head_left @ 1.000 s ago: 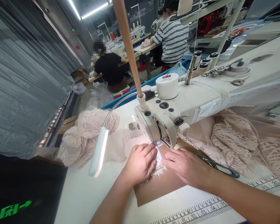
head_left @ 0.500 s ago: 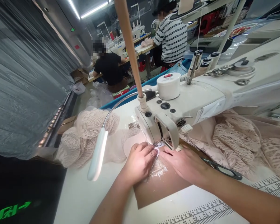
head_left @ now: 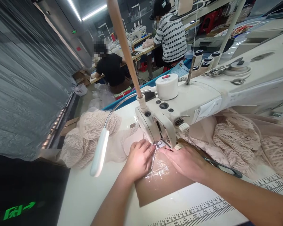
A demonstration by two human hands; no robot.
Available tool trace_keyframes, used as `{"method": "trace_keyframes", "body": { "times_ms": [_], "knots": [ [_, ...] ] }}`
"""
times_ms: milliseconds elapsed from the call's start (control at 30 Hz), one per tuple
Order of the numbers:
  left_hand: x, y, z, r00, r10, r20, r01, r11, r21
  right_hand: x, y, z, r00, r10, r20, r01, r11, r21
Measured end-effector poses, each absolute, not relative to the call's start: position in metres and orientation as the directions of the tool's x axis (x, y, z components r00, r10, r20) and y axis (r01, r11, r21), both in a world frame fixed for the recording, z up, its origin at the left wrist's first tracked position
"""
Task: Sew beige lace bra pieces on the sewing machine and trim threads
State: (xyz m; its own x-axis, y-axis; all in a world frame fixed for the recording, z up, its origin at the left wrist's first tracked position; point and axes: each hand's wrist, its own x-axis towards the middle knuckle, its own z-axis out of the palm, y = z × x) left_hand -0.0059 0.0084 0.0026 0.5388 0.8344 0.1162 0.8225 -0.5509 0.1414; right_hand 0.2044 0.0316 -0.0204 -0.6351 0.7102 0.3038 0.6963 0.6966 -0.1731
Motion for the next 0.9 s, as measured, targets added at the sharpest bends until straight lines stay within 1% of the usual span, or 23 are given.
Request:
{"method": "trace_keyframes", "body": {
  "times_ms": [167, 267, 333, 433, 533, 600, 667, 767, 900],
  "knots": [
    [-0.005, 0.007, 0.003, 0.513, 0.854, 0.086, 0.848, -0.520, 0.100, 0.204, 0.031, -0.019, -0.624, 0.712, 0.322, 0.686, 0.696, -0.211],
    [-0.002, 0.001, 0.009, 0.442, 0.896, 0.045, 0.893, -0.444, 0.065, 0.205, 0.031, -0.019, -0.621, 0.708, 0.335, 0.670, 0.702, -0.241],
    [0.001, -0.005, 0.018, 0.389, 0.921, 0.002, 0.919, -0.388, 0.066, 0.207, 0.032, -0.019, -0.626, 0.711, 0.321, 0.662, 0.702, -0.263],
    [0.003, -0.014, 0.034, 0.365, 0.926, -0.094, 0.926, -0.351, 0.137, 0.210, 0.032, -0.019, -0.622, 0.726, 0.294, 0.672, 0.687, -0.275],
    [0.004, -0.020, 0.044, 0.416, 0.897, -0.151, 0.894, -0.372, 0.250, 0.212, 0.033, -0.017, -0.617, 0.734, 0.285, 0.686, 0.679, -0.262],
    [0.005, -0.021, 0.043, 0.441, 0.889, -0.125, 0.873, -0.392, 0.292, 0.214, 0.033, -0.016, -0.623, 0.725, 0.295, 0.672, 0.688, -0.274],
    [0.007, -0.021, 0.038, 0.453, 0.888, -0.076, 0.860, -0.413, 0.300, 0.215, 0.032, -0.016, -0.633, 0.706, 0.318, 0.634, 0.709, -0.310],
    [0.011, -0.020, 0.029, 0.480, 0.877, -0.013, 0.843, -0.457, 0.282, 0.217, 0.031, -0.018, -0.672, 0.657, 0.342, 0.553, 0.752, -0.358],
    [0.015, -0.021, 0.020, 0.502, 0.865, 0.012, 0.843, -0.493, 0.214, 0.218, 0.028, -0.019, -0.718, 0.608, 0.339, 0.496, 0.788, -0.364]
  ]
}}
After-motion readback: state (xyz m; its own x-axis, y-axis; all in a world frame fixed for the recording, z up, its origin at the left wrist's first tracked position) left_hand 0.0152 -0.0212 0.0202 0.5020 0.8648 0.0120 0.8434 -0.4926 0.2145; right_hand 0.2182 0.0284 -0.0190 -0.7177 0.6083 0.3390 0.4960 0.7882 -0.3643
